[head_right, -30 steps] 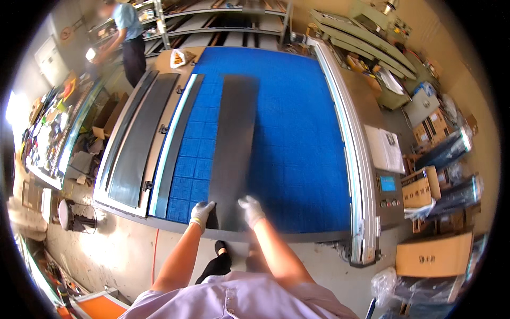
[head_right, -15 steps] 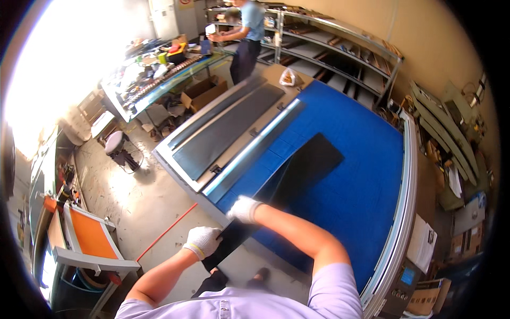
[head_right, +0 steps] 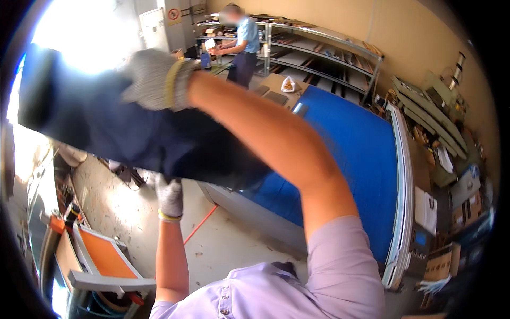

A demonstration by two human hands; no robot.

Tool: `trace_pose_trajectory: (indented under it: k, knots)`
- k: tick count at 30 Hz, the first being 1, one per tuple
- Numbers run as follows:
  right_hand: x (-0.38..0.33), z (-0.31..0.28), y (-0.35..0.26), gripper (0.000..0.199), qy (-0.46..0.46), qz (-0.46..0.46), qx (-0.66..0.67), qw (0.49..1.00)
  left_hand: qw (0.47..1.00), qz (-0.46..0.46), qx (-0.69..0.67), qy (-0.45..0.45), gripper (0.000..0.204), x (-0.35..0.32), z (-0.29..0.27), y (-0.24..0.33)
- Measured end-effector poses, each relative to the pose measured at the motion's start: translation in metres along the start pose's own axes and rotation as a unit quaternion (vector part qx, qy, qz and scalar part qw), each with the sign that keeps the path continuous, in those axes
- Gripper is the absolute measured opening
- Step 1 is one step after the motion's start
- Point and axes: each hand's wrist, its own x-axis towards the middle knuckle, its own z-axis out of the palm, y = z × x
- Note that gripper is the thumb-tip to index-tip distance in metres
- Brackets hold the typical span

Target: The person operates a large industrial sheet cutting machine in a workshop. They place a large dark sheet onto the machine's blue mat, align it, and use the control panel to cut the sheet into strips. The person then removes the cut strips and stacks them on a nearby table.

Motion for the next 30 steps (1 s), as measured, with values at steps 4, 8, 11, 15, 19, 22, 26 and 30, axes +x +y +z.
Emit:
trace_pose_trajectory:
  k: [4,8,11,15,19,22,26,30]
  knots:
    - [0.054,0.068,-0.029,0.032,0.148,0.043,0.025,0.988,0.992,0.057,-0.046,0.106,0.027,0.003,-0.080,0.072]
    - [0.079,0.126,-0.037,0.037,0.156,0.043,0.065,0.985,0.973,0.091,0.096,0.190,0.030,0.012,-0.155,0.096]
    - [0.070,0.146,-0.017,0.063,0.170,-0.006,0.307,0.936,0.955,0.131,0.116,0.237,0.029,0.025,-0.202,0.100]
    - [-0.088,0.263,0.074,0.102,0.048,0.181,0.512,0.838,0.968,0.098,0.112,0.200,0.025,0.060,-0.214,0.104]
    - [-0.231,0.343,0.039,0.107,-0.115,0.358,0.478,0.794,0.982,0.077,0.100,0.142,0.022,0.112,-0.197,0.110]
    - [-0.282,0.375,0.035,0.091,-0.084,0.426,0.488,0.757,0.989,0.038,0.099,0.106,0.028,0.159,-0.177,0.090]
    - [-0.319,0.395,0.040,0.060,-0.010,0.498,0.502,0.707,0.995,-0.044,0.081,0.046,0.036,0.229,-0.163,0.043]
    - [-0.336,0.367,0.058,0.040,0.079,0.624,0.413,0.658,0.991,-0.116,0.064,-0.019,0.030,0.309,-0.104,-0.028]
